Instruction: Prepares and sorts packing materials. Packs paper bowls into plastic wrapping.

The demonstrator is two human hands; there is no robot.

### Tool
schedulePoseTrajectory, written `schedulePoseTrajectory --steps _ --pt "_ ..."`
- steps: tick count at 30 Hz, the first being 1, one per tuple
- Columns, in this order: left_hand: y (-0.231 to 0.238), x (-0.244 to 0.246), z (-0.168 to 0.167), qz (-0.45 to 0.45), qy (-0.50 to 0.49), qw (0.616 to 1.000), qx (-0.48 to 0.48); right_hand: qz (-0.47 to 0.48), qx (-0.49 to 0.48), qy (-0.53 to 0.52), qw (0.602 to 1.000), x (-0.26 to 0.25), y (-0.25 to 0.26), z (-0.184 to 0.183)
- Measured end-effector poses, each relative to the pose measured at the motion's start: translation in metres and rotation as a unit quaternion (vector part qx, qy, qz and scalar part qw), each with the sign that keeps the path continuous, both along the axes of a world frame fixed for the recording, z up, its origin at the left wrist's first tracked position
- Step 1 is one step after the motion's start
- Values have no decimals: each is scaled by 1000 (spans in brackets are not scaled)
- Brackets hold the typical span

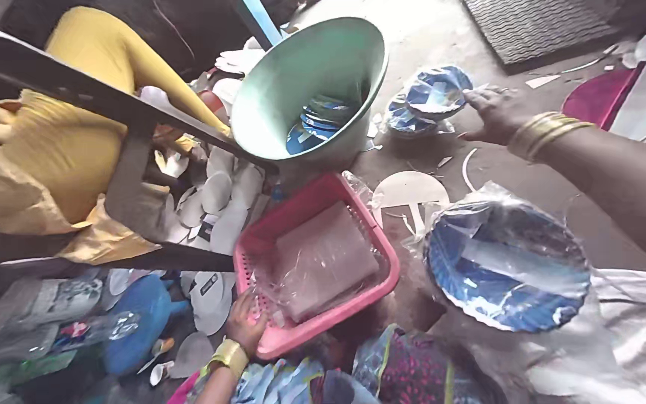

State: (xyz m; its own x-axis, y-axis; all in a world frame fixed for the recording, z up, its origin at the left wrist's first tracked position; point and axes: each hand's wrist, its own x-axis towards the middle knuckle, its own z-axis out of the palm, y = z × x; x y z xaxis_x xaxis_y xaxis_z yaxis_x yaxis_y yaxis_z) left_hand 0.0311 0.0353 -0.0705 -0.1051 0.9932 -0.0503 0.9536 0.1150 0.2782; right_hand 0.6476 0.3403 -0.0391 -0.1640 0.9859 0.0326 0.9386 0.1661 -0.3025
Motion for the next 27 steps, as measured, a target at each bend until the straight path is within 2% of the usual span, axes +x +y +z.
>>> schedulePoseTrajectory --steps 3,8,11,14,16,18,22,25,27 --pt "6 8 7 46 -25 999 -7 33 -12 -86 996 5 44 -33" --pt "17 14 7 73 15 997 -18 62 28 -147 987 10 95 -72" --pt "20 16 6 72 42 996 -29 92 35 -188 977 8 108 -80" --pt "19 15 7 68 62 995 -48 124 6 -200 972 5 100 -83" --pt "19 17 4 75 52 995 -46 135 -18 -165 977 1 75 -66" --pt "17 16 0 68 37 997 -27 129 -21 -119 984 -8 37 -34" --pt "10 11 -1 47 7 999 -16 180 97 -3 979 -14 -71 38" --pt "8 10 1 29 -26 999 10 187 155 20 970 -37 -167 104" --pt "7 5 -5 16 -50 998 36 191 169 8 967 -55 -221 130"
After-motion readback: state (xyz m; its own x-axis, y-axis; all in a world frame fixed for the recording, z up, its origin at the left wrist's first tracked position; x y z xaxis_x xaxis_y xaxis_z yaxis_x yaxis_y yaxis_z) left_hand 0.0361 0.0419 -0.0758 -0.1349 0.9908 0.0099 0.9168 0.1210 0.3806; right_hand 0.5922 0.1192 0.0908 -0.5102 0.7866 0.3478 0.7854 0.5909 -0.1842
